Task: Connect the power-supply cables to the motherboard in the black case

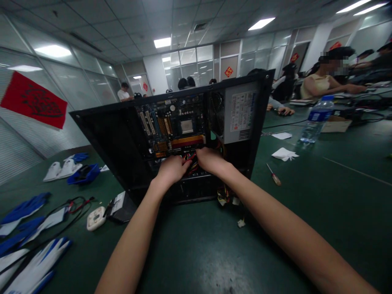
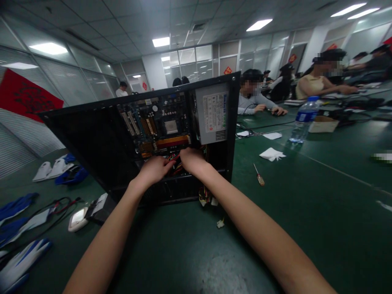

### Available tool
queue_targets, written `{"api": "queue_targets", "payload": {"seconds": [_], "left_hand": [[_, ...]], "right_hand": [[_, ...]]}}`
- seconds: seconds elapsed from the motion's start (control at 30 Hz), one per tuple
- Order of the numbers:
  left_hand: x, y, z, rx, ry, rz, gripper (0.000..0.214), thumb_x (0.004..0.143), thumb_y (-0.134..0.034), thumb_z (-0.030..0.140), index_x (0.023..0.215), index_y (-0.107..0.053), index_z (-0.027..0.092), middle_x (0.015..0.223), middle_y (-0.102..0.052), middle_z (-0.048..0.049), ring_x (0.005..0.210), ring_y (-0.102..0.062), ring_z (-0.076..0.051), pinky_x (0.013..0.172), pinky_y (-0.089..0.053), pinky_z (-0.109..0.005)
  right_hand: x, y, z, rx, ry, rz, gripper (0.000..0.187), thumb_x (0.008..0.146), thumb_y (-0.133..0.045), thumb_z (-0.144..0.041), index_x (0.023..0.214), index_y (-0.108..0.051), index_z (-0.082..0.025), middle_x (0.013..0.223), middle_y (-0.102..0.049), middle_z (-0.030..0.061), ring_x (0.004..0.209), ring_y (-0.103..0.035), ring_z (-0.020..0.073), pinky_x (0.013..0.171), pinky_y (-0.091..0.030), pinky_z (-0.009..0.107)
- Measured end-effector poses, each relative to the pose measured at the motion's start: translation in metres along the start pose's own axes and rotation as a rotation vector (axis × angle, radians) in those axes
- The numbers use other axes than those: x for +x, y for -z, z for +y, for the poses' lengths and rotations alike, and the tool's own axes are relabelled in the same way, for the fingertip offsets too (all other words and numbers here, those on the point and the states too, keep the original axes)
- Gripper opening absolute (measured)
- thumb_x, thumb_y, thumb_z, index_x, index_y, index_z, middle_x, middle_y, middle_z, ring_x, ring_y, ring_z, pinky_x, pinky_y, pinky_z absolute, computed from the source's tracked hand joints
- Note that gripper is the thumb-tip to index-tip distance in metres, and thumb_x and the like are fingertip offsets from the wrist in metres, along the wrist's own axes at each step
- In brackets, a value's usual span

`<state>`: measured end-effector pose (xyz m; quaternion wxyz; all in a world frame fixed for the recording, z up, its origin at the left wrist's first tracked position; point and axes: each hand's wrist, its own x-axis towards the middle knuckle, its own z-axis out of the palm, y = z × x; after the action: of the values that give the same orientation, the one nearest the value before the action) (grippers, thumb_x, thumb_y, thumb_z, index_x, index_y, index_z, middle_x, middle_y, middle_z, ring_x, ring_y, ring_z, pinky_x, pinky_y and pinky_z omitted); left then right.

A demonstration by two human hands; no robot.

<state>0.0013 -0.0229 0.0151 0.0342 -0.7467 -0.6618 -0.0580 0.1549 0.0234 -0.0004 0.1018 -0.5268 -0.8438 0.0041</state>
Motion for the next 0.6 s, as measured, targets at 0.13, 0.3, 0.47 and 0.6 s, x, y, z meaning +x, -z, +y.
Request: {"api": "queue_targets", "payload": {"seconds": [0.13, 0.3, 0.47, 0.6], "left_hand": [[-0.0008, -0.0005, 0.0007, 0.005, 0.005, -0.011, 0.051, 0.1, -0.041, 0.05, 0.088, -0.077, 0.015, 0.083, -0.074, -0.0142, 0.073, -0.066, -0.024, 0.063, -0.038, -0.03], [0.0024, -0.0041, -0.0029, -0.061, -0.007, -0.067, 0.051, 0.101, -0.041, 0.049, 0.086, -0.076, 0.015, 0.079, -0.073, -0.0128, 0.068, -0.064, -0.023, 0.061, -0.036, -0.03], [0.0075, -0.0092, -0.007, -0.106, -0.037, -0.088, 0.05, 0.1, -0.042, 0.048, 0.083, -0.075, 0.015, 0.077, -0.073, -0.0109, 0.066, -0.063, -0.021, 0.06, -0.034, -0.029], [0.0063, -0.0075, -0.0049, -0.087, -0.01, -0.095, 0.049, 0.1, -0.042, 0.048, 0.085, -0.076, 0.016, 0.079, -0.073, -0.0117, 0.068, -0.064, -0.022, 0.061, -0.036, -0.029]], "right_hand": [[0.0022, -0.0002, 0.0002, 0.0, 0.009, -0.023, 0.034, 0.093, -0.046, -0.009, 0.117, -0.07, -0.006, 0.113, -0.072, 0.025, 0.105, -0.072, 0.0324, 0.081, -0.054, 0.034], [0.0024, 0.0012, -0.0004, 0.019, 0.014, -0.043, 0.035, 0.092, -0.047, -0.009, 0.117, -0.071, -0.006, 0.114, -0.072, 0.0257, 0.106, -0.072, 0.032, 0.083, -0.054, 0.034], [0.0024, 0.0018, -0.0018, 0.018, -0.011, -0.037, 0.036, 0.094, -0.045, -0.01, 0.121, -0.069, -0.006, 0.116, -0.071, 0.0257, 0.108, -0.071, 0.0346, 0.083, -0.055, 0.038], [0.0034, 0.002, -0.0019, 0.024, -0.01, -0.041, 0.037, 0.094, -0.045, -0.01, 0.122, -0.069, -0.006, 0.115, -0.072, 0.0253, 0.109, -0.071, 0.0361, 0.082, -0.056, 0.04]]}}
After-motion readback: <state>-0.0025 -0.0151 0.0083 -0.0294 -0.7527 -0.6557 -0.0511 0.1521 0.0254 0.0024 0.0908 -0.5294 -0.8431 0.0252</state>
